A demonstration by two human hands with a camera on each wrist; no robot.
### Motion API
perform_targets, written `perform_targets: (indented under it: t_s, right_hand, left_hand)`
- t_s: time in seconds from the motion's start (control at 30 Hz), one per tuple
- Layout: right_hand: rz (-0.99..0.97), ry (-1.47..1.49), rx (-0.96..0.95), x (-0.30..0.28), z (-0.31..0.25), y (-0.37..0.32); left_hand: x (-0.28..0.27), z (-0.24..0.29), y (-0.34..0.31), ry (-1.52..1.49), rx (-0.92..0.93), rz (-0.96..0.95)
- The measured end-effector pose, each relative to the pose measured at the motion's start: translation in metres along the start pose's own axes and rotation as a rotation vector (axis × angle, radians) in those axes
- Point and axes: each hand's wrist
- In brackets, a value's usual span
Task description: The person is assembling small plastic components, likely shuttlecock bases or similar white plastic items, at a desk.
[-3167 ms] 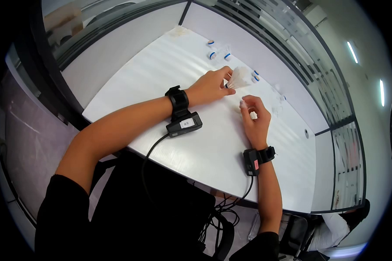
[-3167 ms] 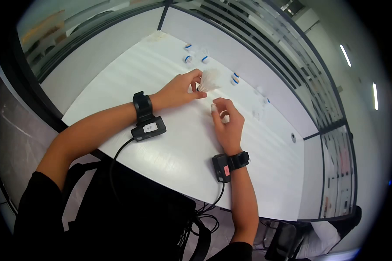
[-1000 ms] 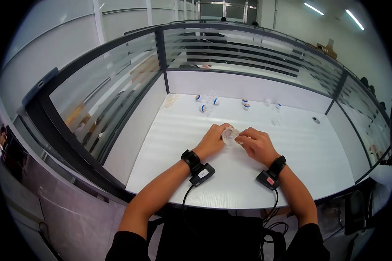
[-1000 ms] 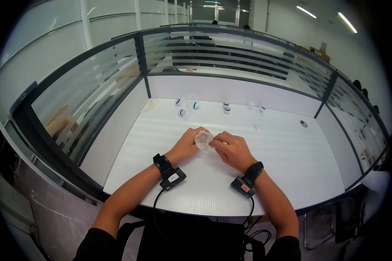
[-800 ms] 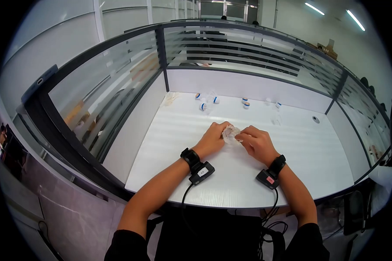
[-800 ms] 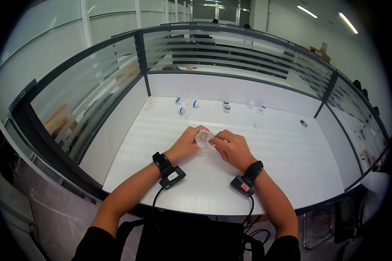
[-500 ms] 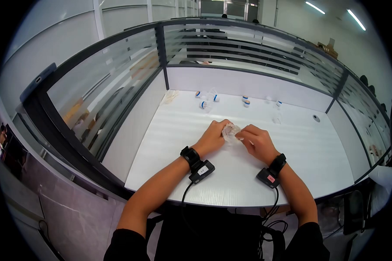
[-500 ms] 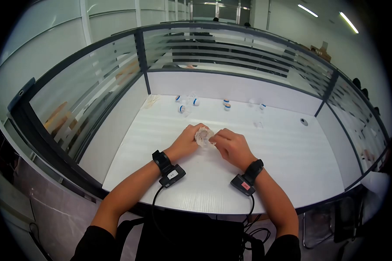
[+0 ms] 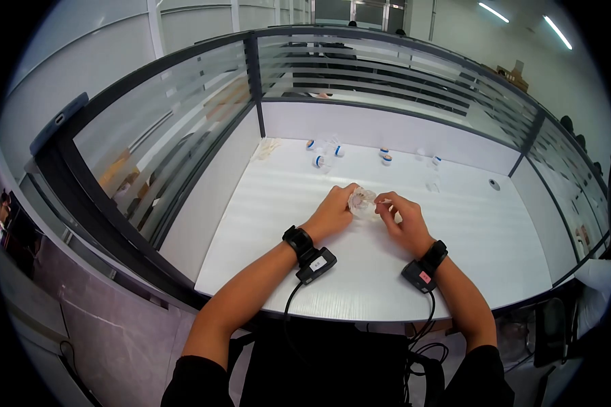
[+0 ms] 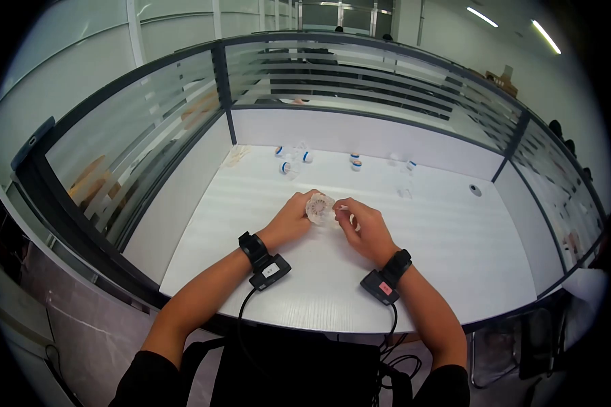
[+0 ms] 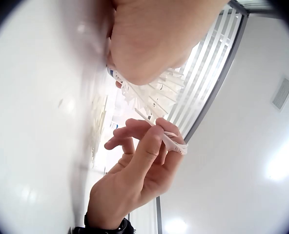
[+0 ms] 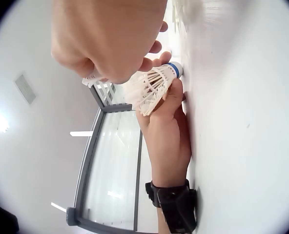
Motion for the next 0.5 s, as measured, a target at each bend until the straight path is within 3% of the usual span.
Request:
perform_targets:
  t_s: [0.5]
  right_hand:
    - [0.023,0.000,-0.103,-0.003,-0.002,0.002]
  left_hand:
    - [-0.009,0.032,-0.006,0.019,-0.121,0.068]
Point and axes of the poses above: each hand's wrist, its own y-axis towards the middle knuckle, its own x-axis out of the palm, z = x × y, and after that the axes turned 13 degrees about z, right-handed
